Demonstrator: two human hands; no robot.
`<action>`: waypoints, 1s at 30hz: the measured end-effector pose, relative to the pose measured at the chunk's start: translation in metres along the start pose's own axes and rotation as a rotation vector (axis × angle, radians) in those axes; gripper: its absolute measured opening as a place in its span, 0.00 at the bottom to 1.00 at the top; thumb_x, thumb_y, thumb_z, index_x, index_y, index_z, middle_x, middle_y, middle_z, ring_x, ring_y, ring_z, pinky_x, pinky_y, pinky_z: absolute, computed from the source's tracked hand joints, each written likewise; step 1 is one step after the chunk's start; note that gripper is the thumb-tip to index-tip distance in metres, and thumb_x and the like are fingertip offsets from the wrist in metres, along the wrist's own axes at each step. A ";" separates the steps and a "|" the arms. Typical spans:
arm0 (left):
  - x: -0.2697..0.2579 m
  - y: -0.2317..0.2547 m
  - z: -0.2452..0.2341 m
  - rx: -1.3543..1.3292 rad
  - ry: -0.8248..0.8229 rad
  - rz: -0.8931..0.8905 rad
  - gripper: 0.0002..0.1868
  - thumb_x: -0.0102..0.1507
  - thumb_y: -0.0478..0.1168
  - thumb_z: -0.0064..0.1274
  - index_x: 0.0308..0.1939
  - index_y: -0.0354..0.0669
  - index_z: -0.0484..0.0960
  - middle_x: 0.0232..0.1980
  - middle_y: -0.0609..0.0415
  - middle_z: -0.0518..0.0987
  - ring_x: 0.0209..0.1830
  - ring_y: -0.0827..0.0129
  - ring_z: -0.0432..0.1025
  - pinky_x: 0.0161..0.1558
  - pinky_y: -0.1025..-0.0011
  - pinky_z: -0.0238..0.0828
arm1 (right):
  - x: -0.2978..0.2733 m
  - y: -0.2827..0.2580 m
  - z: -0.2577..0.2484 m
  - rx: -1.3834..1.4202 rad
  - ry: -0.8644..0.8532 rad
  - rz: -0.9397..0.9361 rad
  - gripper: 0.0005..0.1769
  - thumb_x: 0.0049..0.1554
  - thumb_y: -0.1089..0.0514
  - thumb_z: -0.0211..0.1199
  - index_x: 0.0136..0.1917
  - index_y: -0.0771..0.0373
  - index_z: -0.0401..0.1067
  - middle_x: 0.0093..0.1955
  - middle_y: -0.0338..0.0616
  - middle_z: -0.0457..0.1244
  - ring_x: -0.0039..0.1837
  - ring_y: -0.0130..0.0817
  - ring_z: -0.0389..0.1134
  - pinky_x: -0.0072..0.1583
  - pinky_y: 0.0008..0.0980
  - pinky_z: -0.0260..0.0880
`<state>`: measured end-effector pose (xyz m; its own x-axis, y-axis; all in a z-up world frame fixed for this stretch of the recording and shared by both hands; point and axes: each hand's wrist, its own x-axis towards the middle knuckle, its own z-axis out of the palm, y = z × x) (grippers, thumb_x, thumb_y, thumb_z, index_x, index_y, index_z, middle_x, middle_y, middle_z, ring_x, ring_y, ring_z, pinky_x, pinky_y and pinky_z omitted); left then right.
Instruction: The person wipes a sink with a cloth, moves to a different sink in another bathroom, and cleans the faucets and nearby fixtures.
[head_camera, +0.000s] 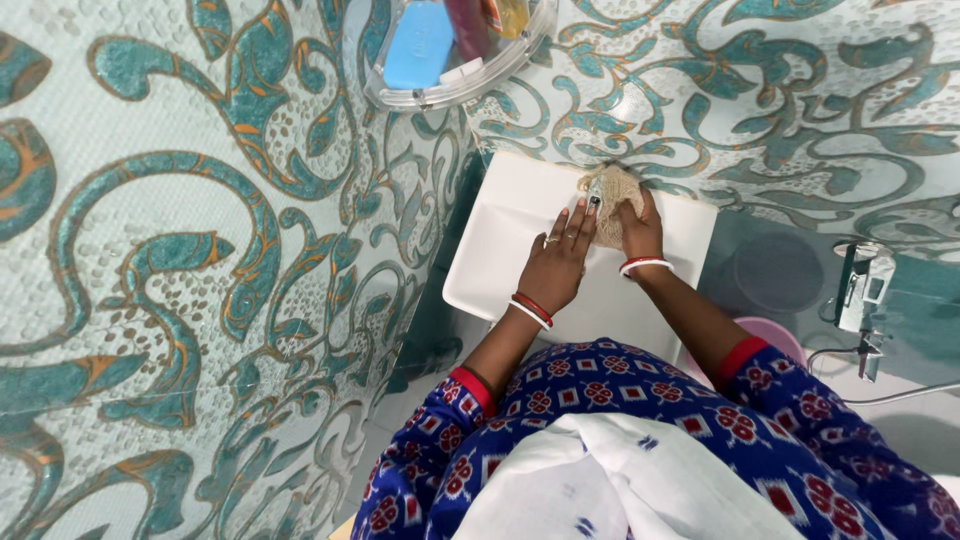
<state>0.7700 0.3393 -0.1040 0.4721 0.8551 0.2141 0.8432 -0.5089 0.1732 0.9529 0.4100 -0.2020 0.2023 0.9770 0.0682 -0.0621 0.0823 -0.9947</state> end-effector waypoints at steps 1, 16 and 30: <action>0.000 -0.001 0.000 -0.030 -0.012 0.001 0.45 0.61 0.36 0.49 0.80 0.41 0.47 0.83 0.45 0.49 0.80 0.50 0.56 0.63 0.50 0.68 | -0.006 0.007 -0.002 0.104 0.015 0.101 0.24 0.62 0.63 0.55 0.72 0.68 0.64 0.59 0.44 0.66 0.56 0.29 0.66 0.59 0.28 0.68; -0.001 -0.004 -0.011 -0.105 -0.078 -0.009 0.47 0.58 0.32 0.51 0.81 0.42 0.49 0.84 0.48 0.50 0.82 0.54 0.52 0.67 0.55 0.63 | -0.076 -0.064 -0.055 -0.308 -0.195 0.253 0.22 0.55 0.65 0.62 0.64 0.66 0.72 0.53 0.42 0.70 0.53 0.29 0.70 0.57 0.28 0.71; -0.023 -0.005 -0.007 0.024 -0.015 -0.098 0.25 0.65 0.40 0.48 0.66 0.38 0.76 0.69 0.42 0.75 0.71 0.52 0.68 0.69 0.50 0.61 | -0.052 -0.116 0.019 -0.709 -0.255 -0.447 0.33 0.45 0.74 0.62 0.63 0.58 0.75 0.81 0.56 0.52 0.75 0.56 0.55 0.71 0.47 0.57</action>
<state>0.7531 0.3215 -0.1027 0.3904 0.9022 0.1832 0.8915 -0.4201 0.1695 0.9306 0.3537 -0.0883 -0.1677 0.9035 0.3943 0.6103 0.4093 -0.6783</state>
